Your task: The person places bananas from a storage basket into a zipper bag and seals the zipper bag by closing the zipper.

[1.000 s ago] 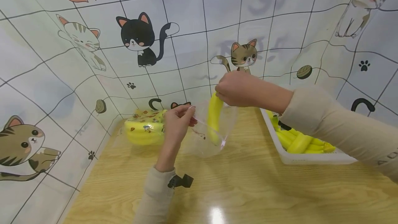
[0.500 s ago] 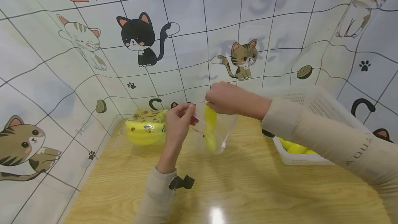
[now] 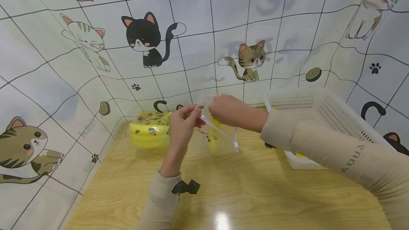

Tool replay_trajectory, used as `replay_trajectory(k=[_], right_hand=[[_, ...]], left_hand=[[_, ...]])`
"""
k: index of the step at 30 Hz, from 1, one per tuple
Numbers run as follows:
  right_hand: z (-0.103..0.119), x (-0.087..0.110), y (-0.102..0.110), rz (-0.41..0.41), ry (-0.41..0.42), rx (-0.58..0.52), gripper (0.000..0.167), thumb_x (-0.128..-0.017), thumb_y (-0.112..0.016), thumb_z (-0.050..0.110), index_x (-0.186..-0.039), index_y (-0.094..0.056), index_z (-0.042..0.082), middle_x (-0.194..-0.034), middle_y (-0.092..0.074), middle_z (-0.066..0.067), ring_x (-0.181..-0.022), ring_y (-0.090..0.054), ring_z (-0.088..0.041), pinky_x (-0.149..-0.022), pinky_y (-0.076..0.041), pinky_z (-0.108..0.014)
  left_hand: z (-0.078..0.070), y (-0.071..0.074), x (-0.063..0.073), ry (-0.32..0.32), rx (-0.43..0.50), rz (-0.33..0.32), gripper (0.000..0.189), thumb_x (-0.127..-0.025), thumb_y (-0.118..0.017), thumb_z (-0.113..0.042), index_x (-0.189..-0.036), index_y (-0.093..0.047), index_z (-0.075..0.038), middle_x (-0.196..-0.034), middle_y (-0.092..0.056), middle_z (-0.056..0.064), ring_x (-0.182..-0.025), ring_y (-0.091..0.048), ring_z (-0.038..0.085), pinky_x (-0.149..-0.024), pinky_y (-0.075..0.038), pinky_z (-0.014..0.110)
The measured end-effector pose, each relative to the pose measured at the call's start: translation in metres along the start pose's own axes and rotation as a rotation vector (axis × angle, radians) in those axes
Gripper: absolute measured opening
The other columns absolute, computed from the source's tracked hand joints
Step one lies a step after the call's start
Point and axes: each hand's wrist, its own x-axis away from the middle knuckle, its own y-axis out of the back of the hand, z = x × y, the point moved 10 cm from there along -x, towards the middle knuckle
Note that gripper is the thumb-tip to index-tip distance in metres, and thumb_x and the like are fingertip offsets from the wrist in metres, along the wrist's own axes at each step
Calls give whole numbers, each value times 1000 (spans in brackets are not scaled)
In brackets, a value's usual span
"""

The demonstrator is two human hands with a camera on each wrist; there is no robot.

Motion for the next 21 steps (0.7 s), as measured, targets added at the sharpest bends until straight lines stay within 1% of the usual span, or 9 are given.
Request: replay_trajectory(k=[3, 6, 9, 11, 13, 15, 16, 18, 21], right_hand=[[3, 0, -3, -31, 1, 27, 12, -95, -67, 5, -85, -73, 3, -71, -58, -6, -58, -43, -16, -50, -43, -24], [2, -1, -3, -60, -24, 30, 12, -95, -67, 5, -85, -73, 4, -71, -60, -8, -57, -44, -17, -50, -45, -25], [-4, -2, -6, -57, -51, -33, 11, -95, -71, 10, -87, -73, 4, -73, -62, -7, -58, -48, -16, -52, -47, -24], [-6, -3, -9, -40, -48, -96, 12, -95, -73, 13, -88, -74, 4, -72, -63, -5, -59, -49, -15, -54, -47, -23], [-5, -3, -10, -18, -10, -142, 17, -96, -73, 18, -85, -74, 5, -67, -59, 0, -57, -47, -12, -55, -43, -21], [-1, -1, -6, -19, 58, -154, 22, -98, -70, 18, -79, -72, 8, -60, -50, 5, -53, -40, -8, -54, -38, -21], [2, 1, -1, -38, 101, -153, 26, -99, -68, 18, -75, -71, 9, -57, -45, 6, -52, -36, -8, -53, -35, -21], [5, 6, 13, -92, 173, -159, 29, -100, -64, 17, -73, -71, 10, -55, -42, 8, -50, -31, -6, -53, -34, -21], [-4, 16, 40, -191, 209, -169, 27, -99, -62, 15, -74, -72, 11, -54, -49, 8, -50, -31, -5, -55, -37, -23]], left_hand=[[0, -1, 0, 11, 23, 26, 21, -99, -65, -10, -111, -74, 4, -87, -76, 12, -60, -66, 10, -57, -54, 20], [1, -4, 0, 36, 62, 61, 22, -99, -64, -9, -112, -73, 6, -80, -74, 0, -57, -63, 10, -55, -53, 20], [3, -6, 0, 51, 105, 87, 26, -100, -63, -9, -115, -71, 10, -78, -72, -2, -58, -63, 10, -55, -52, 19], [4, -5, -1, 52, 131, 84, 27, -101, -62, -8, -118, -70, 12, -78, -71, -2, -59, -63, 10, -56, -52, 19], [6, -1, -3, 49, 135, 67, 29, -101, -61, -9, -119, -68, 12, -77, -71, -3, -60, -63, 10, -58, -53, 19], [9, 3, -5, 54, 139, 42, 29, -102, -61, -11, -120, -68, 11, -75, -70, -3, -61, -64, 10, -59, -53, 19], [10, 5, -7, 60, 140, 29, 29, -102, -61, -11, -121, -69, 10, -75, -70, -3, -62, -64, 10, -60, -54, 19], [13, 9, -9, 74, 147, 5, 29, -103, -61, -13, -121, -69, 9, -75, -70, -3, -62, -64, 10, -61, -54, 20], [12, 13, -10, 66, 184, -26, 29, -103, -61, -14, -120, -69, 8, -79, -71, -1, -64, -64, 10, -63, -55, 20]])
